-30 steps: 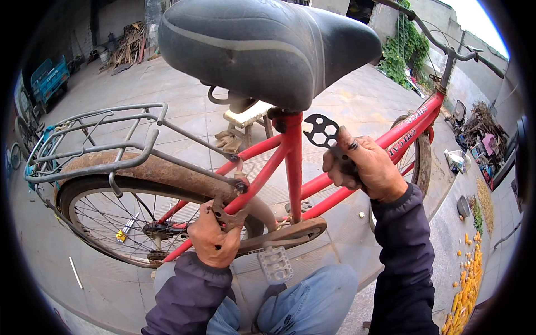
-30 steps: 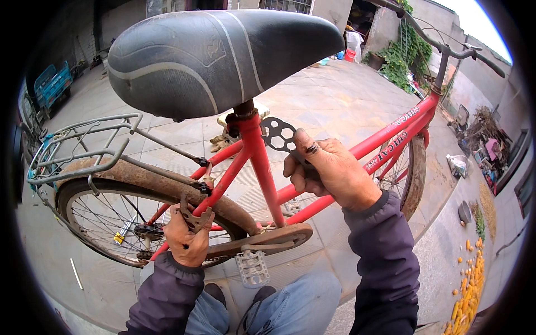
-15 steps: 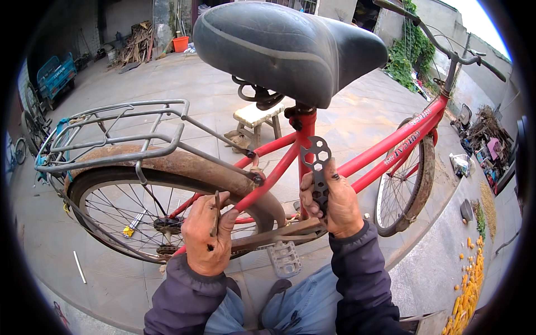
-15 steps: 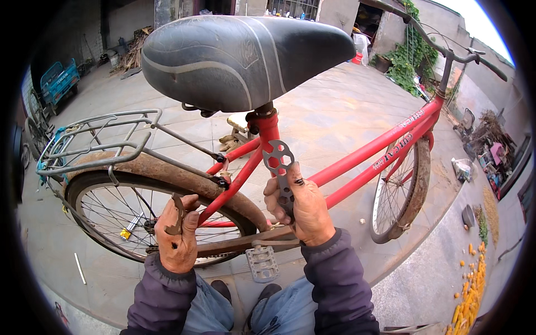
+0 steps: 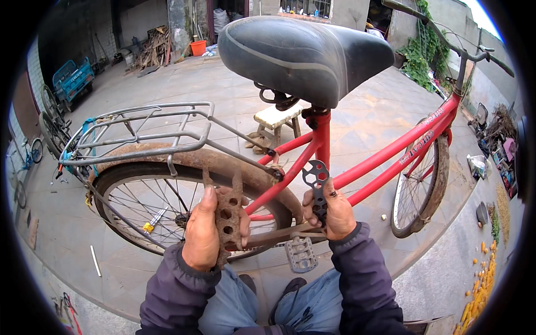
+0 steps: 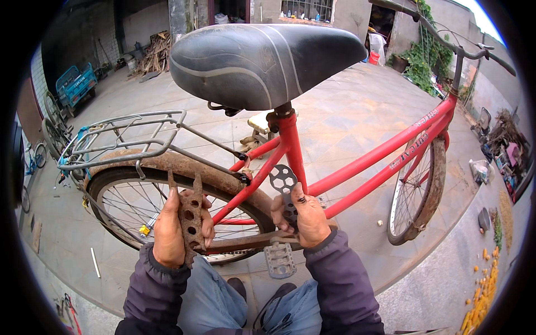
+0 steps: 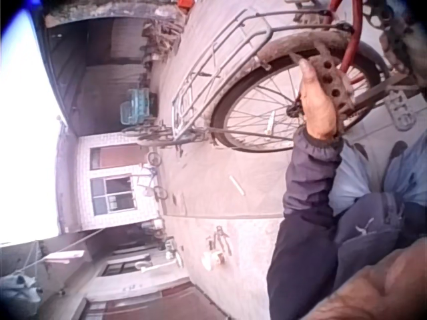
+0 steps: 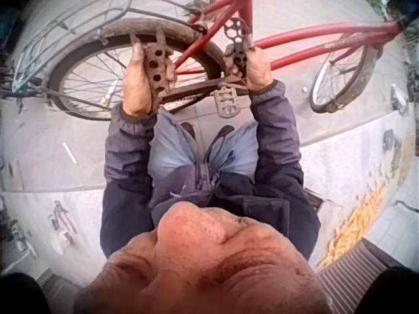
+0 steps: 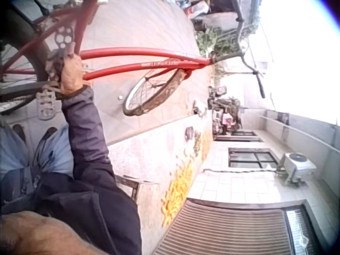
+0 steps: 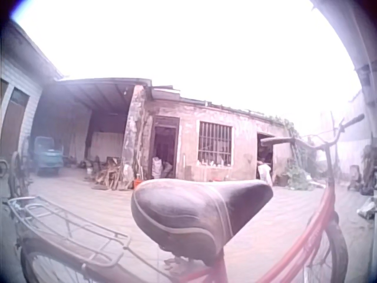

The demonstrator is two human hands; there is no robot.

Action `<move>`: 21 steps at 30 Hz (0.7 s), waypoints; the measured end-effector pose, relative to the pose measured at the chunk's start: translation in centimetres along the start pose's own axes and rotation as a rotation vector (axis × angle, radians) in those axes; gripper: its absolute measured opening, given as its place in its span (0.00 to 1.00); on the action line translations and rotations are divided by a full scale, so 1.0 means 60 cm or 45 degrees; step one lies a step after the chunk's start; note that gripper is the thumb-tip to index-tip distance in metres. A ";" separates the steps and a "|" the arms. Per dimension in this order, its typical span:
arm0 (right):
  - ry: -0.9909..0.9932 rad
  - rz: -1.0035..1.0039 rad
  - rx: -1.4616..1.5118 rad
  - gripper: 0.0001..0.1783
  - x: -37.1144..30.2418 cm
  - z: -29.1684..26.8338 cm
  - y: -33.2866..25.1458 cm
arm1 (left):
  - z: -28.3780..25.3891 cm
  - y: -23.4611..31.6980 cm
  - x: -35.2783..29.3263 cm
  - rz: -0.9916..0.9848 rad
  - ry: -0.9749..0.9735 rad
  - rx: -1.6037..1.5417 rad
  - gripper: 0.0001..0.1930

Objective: The person uses a multi-tool wrench to tighten the seat post clamp on a red bicycle. They adjust the tool's position multiple times to secure the seat post firmly.

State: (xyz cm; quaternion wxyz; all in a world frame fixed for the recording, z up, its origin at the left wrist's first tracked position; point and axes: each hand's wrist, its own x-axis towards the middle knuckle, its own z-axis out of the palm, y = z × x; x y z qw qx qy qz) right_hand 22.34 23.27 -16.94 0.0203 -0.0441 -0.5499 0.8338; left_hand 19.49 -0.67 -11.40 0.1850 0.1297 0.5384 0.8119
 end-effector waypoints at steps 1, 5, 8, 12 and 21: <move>-0.007 -0.003 0.002 0.34 0.000 -0.004 0.001 | 0.000 0.002 0.001 -0.017 -0.035 -0.002 0.26; -0.007 0.033 0.040 0.33 0.002 -0.011 0.012 | 0.008 0.013 0.006 -0.116 -0.112 0.055 0.24; -0.006 0.061 0.044 0.33 0.008 -0.012 0.020 | 0.025 0.034 0.012 -0.080 -0.133 0.241 0.22; -0.021 0.067 0.063 0.32 0.007 -0.013 0.020 | 0.047 0.080 0.036 0.064 -0.246 0.457 0.17; -0.086 0.084 0.018 0.31 0.003 -0.031 0.016 | 0.113 0.143 0.129 -0.174 -0.120 0.747 0.13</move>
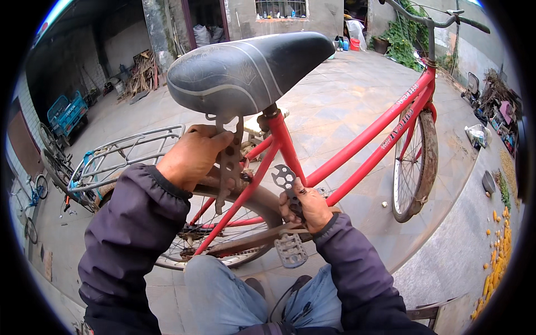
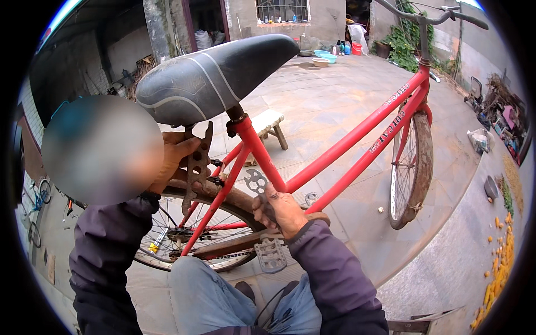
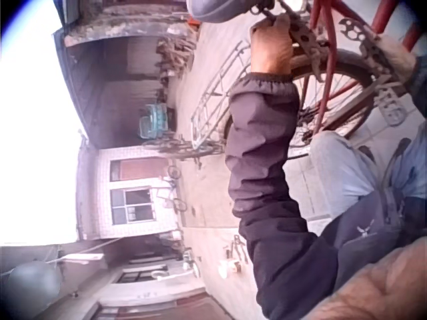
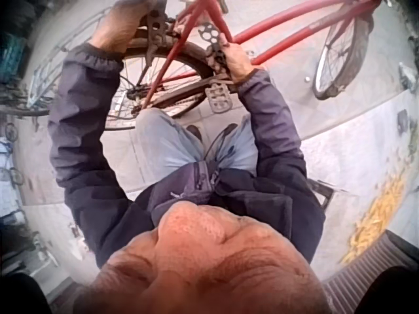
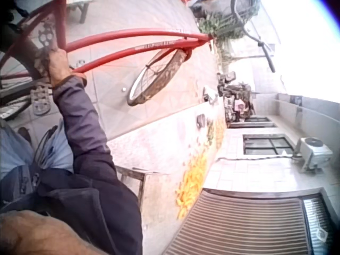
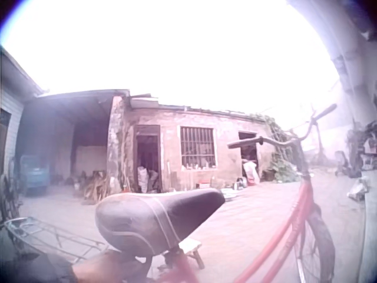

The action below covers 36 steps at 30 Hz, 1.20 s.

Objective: The person uses a multi-tool wrench to tighten the seat post clamp on a red bicycle. They adjust the tool's position multiple times to secure the seat post firmly.

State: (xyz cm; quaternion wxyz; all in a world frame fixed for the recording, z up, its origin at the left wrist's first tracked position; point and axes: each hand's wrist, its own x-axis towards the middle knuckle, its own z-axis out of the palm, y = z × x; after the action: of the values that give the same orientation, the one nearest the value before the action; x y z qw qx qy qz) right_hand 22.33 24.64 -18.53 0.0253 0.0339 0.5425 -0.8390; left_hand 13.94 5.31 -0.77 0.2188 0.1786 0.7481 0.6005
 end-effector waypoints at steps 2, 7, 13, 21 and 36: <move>-0.014 -0.007 -0.015 0.31 -0.002 0.001 0.000 | -0.018 -0.007 0.027 0.003 -0.050 0.042 0.12; 0.031 -0.060 -0.020 0.31 -0.005 -0.017 -0.006 | -0.024 0.010 0.077 0.030 -0.120 0.200 0.11; -0.037 -0.055 -0.008 0.31 -0.005 -0.003 -0.003 | -0.061 0.021 0.096 0.039 -0.169 0.312 0.12; -0.022 -0.068 -0.052 0.31 -0.009 -0.019 -0.001 | -0.021 0.034 0.090 -0.191 -0.290 0.465 0.12; 0.063 0.022 -0.066 0.29 -0.010 -0.005 -0.002 | 0.003 0.016 0.178 0.236 -0.271 0.991 0.08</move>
State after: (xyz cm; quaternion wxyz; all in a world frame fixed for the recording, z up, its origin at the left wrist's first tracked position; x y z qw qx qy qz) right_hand 22.91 24.96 -18.53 0.0200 0.0584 0.5642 -0.8233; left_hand 5.07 11.32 -1.07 0.1560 0.3756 0.8733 0.2682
